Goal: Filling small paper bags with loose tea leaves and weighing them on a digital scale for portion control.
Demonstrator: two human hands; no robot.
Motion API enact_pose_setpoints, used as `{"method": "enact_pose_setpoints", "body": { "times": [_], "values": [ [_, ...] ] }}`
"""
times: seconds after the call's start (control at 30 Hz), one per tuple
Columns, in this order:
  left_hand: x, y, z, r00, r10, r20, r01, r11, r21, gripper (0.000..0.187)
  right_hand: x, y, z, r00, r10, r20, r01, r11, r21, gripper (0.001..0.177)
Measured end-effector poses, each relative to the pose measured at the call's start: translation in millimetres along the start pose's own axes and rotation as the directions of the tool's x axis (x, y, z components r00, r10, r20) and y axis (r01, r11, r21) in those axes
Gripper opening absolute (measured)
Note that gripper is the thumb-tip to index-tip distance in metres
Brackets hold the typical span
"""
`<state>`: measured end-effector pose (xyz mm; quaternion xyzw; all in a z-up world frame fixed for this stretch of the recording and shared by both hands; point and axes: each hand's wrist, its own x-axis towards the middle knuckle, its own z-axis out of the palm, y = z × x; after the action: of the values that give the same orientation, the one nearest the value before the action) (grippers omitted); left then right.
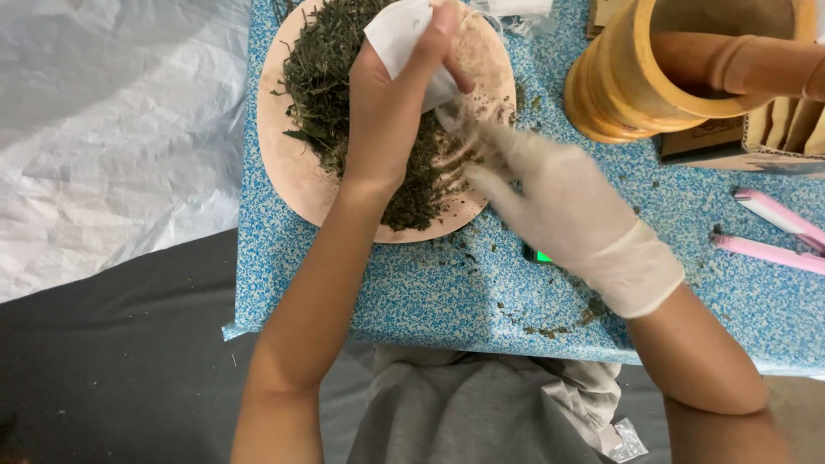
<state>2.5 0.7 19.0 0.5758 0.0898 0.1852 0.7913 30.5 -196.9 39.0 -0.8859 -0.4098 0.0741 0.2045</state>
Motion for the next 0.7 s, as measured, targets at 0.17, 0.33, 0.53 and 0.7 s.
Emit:
{"method": "enact_pose_setpoints", "body": {
  "times": [0.17, 0.33, 0.53, 0.7],
  "values": [
    [0.9, -22.1, -10.2, 0.994, 0.027, 0.107, -0.022, 0.999, -0.047, 0.057, -4.3, -6.8, -33.5, 0.954, -0.210, -0.212, 0.231, 0.969, 0.082, 0.040],
    [-8.9, -23.5, -12.5, 0.851, 0.080, 0.520, -0.117, 0.992, 0.039, 0.042, -10.1, -5.5, -41.4, 0.967, 0.014, -0.256, 0.109, 0.881, 0.461, 0.034],
    [-7.1, -35.0, -11.1, 0.736, 0.167, 0.656, -0.279, 0.958, 0.069, 0.042, -39.4, 21.4, -27.0, 0.934, 0.354, -0.049, -0.181, 0.589, 0.788, 0.016],
    [-1.9, -37.7, -13.9, 0.794, 0.160, 0.586, -0.286, 0.950, 0.128, 0.036, -74.1, 57.7, -14.9, 0.906, 0.422, 0.039, -0.336, 0.661, 0.671, 0.014]
  ]
}}
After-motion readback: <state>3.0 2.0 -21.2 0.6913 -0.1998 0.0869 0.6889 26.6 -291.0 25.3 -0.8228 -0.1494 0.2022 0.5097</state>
